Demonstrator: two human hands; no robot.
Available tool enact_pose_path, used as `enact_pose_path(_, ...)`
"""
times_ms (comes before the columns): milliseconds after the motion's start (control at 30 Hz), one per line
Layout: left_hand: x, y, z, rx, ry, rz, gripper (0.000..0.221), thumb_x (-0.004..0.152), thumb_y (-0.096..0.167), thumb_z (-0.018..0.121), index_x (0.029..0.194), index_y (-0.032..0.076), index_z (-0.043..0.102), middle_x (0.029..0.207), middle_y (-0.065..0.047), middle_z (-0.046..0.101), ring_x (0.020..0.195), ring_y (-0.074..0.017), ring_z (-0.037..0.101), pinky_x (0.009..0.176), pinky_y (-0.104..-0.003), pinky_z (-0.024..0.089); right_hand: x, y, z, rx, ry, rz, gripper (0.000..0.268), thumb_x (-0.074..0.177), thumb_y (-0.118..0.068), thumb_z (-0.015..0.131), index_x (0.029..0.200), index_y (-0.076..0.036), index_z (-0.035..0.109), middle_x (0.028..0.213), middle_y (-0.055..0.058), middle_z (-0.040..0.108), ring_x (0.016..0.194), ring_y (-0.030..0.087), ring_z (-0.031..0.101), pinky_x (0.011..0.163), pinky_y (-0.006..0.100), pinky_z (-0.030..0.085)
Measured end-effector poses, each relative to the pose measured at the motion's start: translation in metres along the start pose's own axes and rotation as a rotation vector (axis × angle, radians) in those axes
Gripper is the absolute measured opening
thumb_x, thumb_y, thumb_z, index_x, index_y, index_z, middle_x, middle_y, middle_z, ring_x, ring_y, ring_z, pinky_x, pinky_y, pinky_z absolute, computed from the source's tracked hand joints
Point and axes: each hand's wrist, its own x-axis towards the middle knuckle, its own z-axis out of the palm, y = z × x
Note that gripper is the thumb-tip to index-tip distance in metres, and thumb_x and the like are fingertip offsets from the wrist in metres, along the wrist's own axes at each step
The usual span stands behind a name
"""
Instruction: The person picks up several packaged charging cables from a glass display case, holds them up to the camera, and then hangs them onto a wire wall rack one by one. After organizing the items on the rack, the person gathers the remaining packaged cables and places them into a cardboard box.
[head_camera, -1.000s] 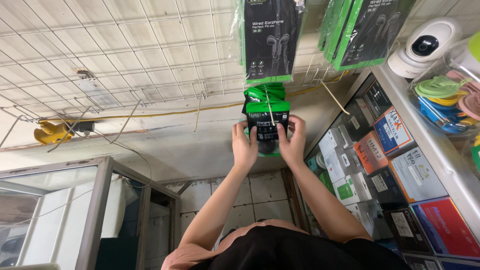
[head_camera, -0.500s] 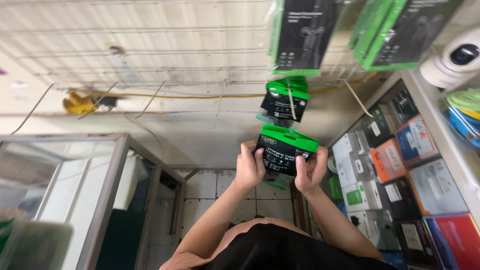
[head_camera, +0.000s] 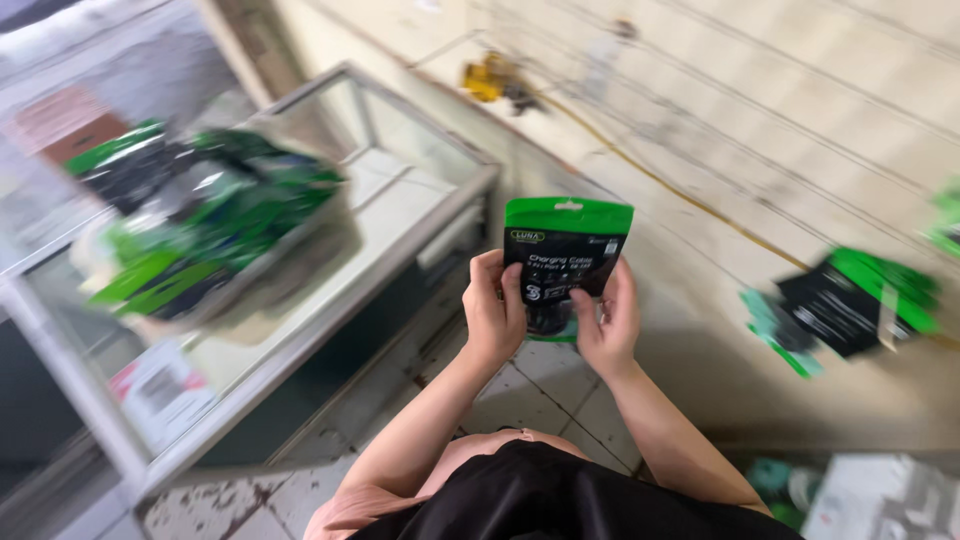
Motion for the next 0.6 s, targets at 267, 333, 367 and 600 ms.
enact_pose_path(267,0.063,0.054,-0.174,0.362,0.06,0.1,0.072,0.093,0.011,0.079,0.155,0.006,0.043,0.117,-0.013,0.064,0.088,-0.0183,0.067,0.062,-0.027,0.057,0.098,-0.031,0.17,0.418,-0.15,0.101,0.064,0.106,-0.003,0.065,0.161,-0.007,0.031,0.117,0.002,0.058,0.091,0.004,0.062,0.072,0.018,0.05)
enact_pose_path(333,0.084,0.058,-0.213,0.386,0.103,0.035,0.078,0.093,0.012,0.08,0.158,0.006,0.039,0.116,-0.013,0.064,0.085,-0.0178,0.067,0.059,-0.026,0.058,0.125,-0.036,0.208,0.227,-0.235,0.092,0.049,0.105,-0.003,0.068,0.15,-0.007,0.048,0.114,0.003,0.057,0.082,0.005,0.054,0.066,0.02,0.044)
enact_pose_path(367,0.096,0.058,-0.233,0.455,0.163,0.03,0.084,0.09,0.014,0.082,0.159,0.005,0.035,0.115,-0.014,0.063,0.079,-0.0181,0.065,0.06,-0.028,0.056,0.137,-0.038,0.228,0.015,-0.295,0.079,0.036,0.104,-0.004,0.072,0.139,-0.007,0.066,0.112,0.004,0.057,0.073,0.006,0.046,0.06,0.022,0.038)
enact_pose_path(600,0.159,0.041,-0.336,0.807,0.281,-0.068,0.071,0.093,0.021,0.078,0.149,-0.005,0.043,0.118,-0.022,0.063,0.092,-0.0338,0.069,0.077,-0.043,0.055,0.198,-0.039,0.364,0.157,-0.511,0.002,0.043,0.094,-0.016,0.079,0.135,-0.009,0.067,0.117,0.004,0.056,0.072,0.002,0.059,0.064,0.018,0.051)
